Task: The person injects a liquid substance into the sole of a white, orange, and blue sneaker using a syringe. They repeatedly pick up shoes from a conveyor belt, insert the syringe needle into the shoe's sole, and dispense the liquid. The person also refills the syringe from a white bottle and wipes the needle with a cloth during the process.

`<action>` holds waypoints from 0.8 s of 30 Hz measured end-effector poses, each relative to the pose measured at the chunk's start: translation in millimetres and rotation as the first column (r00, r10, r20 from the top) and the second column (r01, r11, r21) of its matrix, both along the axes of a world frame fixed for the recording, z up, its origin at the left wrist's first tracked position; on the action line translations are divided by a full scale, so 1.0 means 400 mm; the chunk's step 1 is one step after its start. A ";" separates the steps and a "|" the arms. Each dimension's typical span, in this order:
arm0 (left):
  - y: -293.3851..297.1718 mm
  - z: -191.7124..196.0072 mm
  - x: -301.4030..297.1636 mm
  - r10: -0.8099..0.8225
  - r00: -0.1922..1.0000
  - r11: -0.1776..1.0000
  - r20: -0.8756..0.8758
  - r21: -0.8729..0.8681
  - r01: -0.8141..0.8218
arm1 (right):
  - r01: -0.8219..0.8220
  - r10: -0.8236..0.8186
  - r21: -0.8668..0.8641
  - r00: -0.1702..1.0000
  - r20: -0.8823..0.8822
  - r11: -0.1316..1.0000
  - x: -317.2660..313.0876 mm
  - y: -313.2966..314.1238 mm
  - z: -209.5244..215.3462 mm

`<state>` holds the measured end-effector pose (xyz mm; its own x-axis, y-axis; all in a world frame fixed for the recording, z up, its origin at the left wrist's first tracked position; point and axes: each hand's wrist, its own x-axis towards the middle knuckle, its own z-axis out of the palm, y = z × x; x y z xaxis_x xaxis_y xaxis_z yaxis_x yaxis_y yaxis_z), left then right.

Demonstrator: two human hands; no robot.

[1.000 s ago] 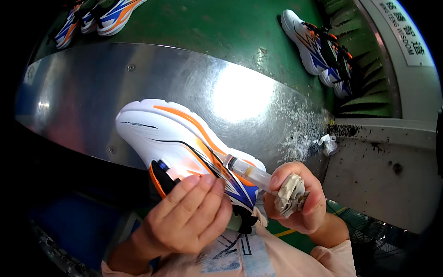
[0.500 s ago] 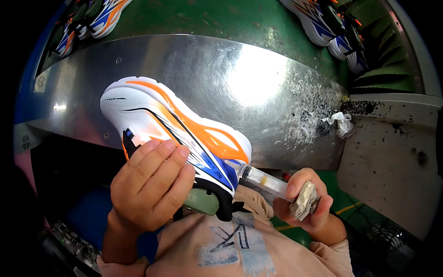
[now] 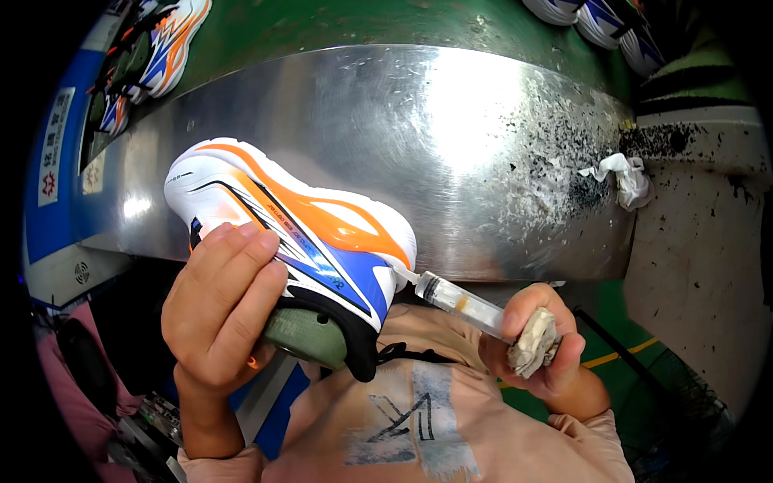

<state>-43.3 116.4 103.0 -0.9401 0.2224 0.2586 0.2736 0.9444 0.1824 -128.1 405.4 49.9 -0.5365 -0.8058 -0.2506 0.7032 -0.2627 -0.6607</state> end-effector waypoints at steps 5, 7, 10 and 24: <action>-0.007 0.013 -0.069 -0.082 0.997 0.995 -0.014 -0.057 0.081 | 0.087 -0.088 0.022 0.996 0.016 0.996 0.046 -0.005 -0.012; -0.015 0.025 -0.104 -0.148 0.988 0.983 0.031 -0.100 0.151 | 0.121 -0.123 0.041 0.992 0.039 0.992 0.058 -0.018 -0.008; -0.039 0.030 -0.168 -0.315 0.944 0.947 0.101 -0.036 0.320 | 0.304 -0.304 0.007 0.951 0.047 0.953 0.064 -0.067 0.001; 0.162 0.048 -0.154 0.183 0.944 0.983 0.274 -0.024 -0.183 | 0.386 -0.383 -0.091 0.922 0.051 0.918 0.078 -0.031 0.005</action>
<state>-104.8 181.1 122.2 -0.9991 0.0396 -0.0144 0.0353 0.9731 0.2275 -96.7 393.1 51.9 -0.8032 -0.5600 -0.2033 0.5549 -0.5791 -0.5972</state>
